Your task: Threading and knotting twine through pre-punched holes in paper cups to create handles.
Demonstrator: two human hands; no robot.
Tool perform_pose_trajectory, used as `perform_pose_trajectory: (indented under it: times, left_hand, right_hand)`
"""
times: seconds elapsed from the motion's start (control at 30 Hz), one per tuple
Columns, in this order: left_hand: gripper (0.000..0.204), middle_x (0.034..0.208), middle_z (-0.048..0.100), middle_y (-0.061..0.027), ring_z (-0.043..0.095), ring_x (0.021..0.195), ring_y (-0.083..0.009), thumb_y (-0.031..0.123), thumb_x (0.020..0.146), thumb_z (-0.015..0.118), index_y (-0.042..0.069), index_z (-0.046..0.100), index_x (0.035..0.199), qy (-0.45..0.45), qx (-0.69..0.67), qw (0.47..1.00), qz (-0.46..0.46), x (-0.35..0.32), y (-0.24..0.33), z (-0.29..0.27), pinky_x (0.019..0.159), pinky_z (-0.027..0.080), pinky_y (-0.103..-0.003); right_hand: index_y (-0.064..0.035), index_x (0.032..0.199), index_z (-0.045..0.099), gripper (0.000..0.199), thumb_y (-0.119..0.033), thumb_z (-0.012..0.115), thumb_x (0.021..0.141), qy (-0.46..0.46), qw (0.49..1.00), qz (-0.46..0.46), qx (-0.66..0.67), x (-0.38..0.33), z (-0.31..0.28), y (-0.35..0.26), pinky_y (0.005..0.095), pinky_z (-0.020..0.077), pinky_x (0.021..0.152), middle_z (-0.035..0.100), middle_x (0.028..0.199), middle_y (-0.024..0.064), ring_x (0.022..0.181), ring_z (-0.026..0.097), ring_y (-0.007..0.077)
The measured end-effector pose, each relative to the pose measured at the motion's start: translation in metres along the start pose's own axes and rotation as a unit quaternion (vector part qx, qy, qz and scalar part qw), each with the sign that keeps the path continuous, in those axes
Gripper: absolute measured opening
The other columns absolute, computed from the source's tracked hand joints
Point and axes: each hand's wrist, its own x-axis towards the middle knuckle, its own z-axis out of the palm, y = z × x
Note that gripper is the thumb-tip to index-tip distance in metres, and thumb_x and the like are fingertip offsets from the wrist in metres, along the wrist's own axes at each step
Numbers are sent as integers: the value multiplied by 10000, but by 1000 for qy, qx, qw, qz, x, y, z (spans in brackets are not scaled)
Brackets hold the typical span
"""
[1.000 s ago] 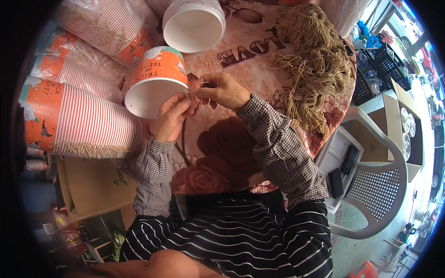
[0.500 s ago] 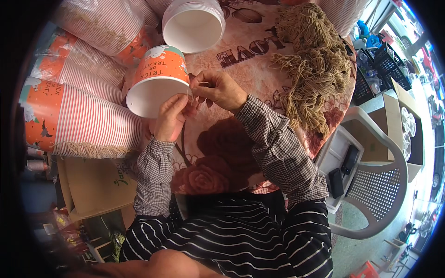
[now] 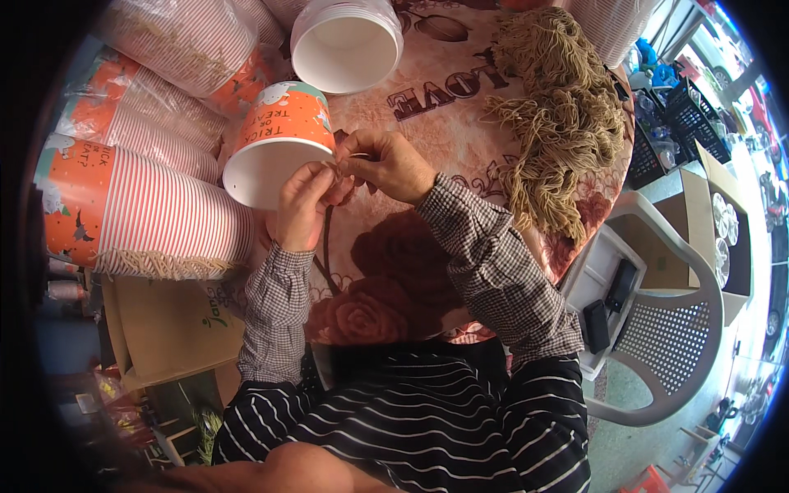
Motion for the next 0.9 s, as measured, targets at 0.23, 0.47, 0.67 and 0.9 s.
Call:
perform_pose_trajectory:
  times: [0.23, 0.47, 0.67, 0.9]
  left_hand:
    - [102, 844, 616, -2, 556, 690, -58, 111, 907, 597, 16, 610, 943, -4, -1, 1000, 0, -2, 2, 4, 603, 472, -188]
    - [135, 833, 643, -31, 593, 681, -72, 111, 908, 597, -8, 629, 963, 26, -8, 1000, 10, 0, 0, 5, 610, 510, -199]
    - [147, 840, 661, -68, 629, 692, -105, 94, 893, 618, -33, 625, 967, 14, 45, 998, 31, -1, -2, 4, 649, 540, -223]
    - [143, 838, 651, -48, 600, 702, -91, 108, 906, 596, -14, 626, 975, -10, -6, 1000, -1, 0, 0, -1, 640, 501, -213]
  right_hand:
    - [-52, 928, 606, 56, -91, 589, 891, 4, 1000, 1, -8, 0, 3, 0, 182, 439, 494, 629, 754, -15, 635, 590, 43]
    - [-47, 924, 614, 82, -119, 590, 894, 35, 999, 2, -26, 0, 5, 2, 190, 442, 503, 628, 735, -9, 624, 575, 47]
    - [-42, 908, 621, 98, -134, 604, 882, 48, 997, 12, -66, 0, 5, 2, 195, 447, 504, 627, 738, -6, 629, 571, 48]
    - [-43, 916, 621, 98, -132, 613, 876, 29, 997, 13, -76, -1, 4, -1, 199, 463, 518, 627, 744, -5, 638, 577, 49]
